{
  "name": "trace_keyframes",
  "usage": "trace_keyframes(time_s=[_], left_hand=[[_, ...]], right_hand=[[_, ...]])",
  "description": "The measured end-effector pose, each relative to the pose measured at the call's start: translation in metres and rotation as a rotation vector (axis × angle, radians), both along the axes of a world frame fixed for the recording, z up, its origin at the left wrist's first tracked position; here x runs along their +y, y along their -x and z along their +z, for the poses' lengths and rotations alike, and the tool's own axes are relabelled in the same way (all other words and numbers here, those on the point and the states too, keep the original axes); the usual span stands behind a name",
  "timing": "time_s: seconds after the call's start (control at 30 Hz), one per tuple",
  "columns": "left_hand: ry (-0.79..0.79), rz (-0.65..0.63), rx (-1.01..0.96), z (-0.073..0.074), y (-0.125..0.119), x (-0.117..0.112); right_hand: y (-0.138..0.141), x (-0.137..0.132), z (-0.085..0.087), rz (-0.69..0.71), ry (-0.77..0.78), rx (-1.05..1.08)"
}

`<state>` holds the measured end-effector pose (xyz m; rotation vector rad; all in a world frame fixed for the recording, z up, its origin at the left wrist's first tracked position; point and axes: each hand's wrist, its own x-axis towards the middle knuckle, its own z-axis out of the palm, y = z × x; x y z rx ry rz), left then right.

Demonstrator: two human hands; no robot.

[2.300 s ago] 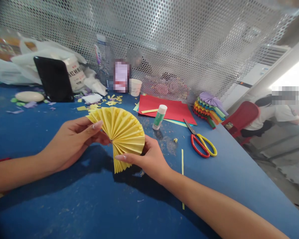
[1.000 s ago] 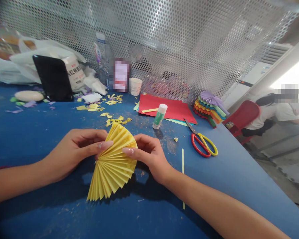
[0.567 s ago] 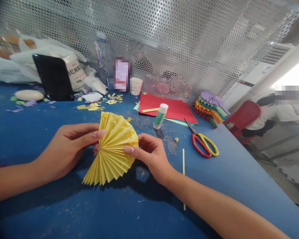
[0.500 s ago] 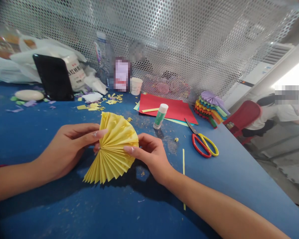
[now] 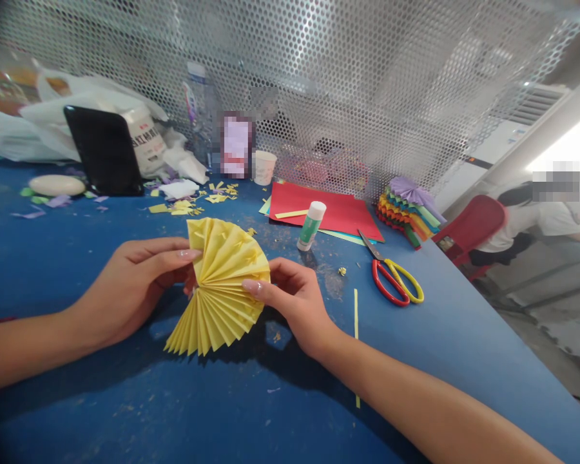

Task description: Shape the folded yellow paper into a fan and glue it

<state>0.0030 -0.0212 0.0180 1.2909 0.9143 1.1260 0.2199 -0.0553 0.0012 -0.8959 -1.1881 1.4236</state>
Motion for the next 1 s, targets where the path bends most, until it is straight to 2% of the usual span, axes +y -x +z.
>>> trace_keyframes(time_s=[0.4, 0.77, 0.87, 1.0], left_hand=[[0.019, 0.041, 0.017, 0.0015, -0.0004, 0.0024], [0.023, 0.123, 0.003, -0.0009, -0.0007, 0.0035], [0.023, 0.102, 0.019, -0.0014, -0.0016, 0.0056], [0.026, -0.05, 0.085, -0.0002, -0.0027, 0.0059]], right_hand=[[0.0007, 0.0018, -0.0004, -0.127, -0.039, -0.071], [0.0, 0.0018, -0.0008, -0.157, -0.02, -0.074], [0.0001, 0.0024, -0.0004, -0.148, -0.03, -0.064], [0.0015, 0.002, 0.0008, -0.117, -0.037, -0.065]])
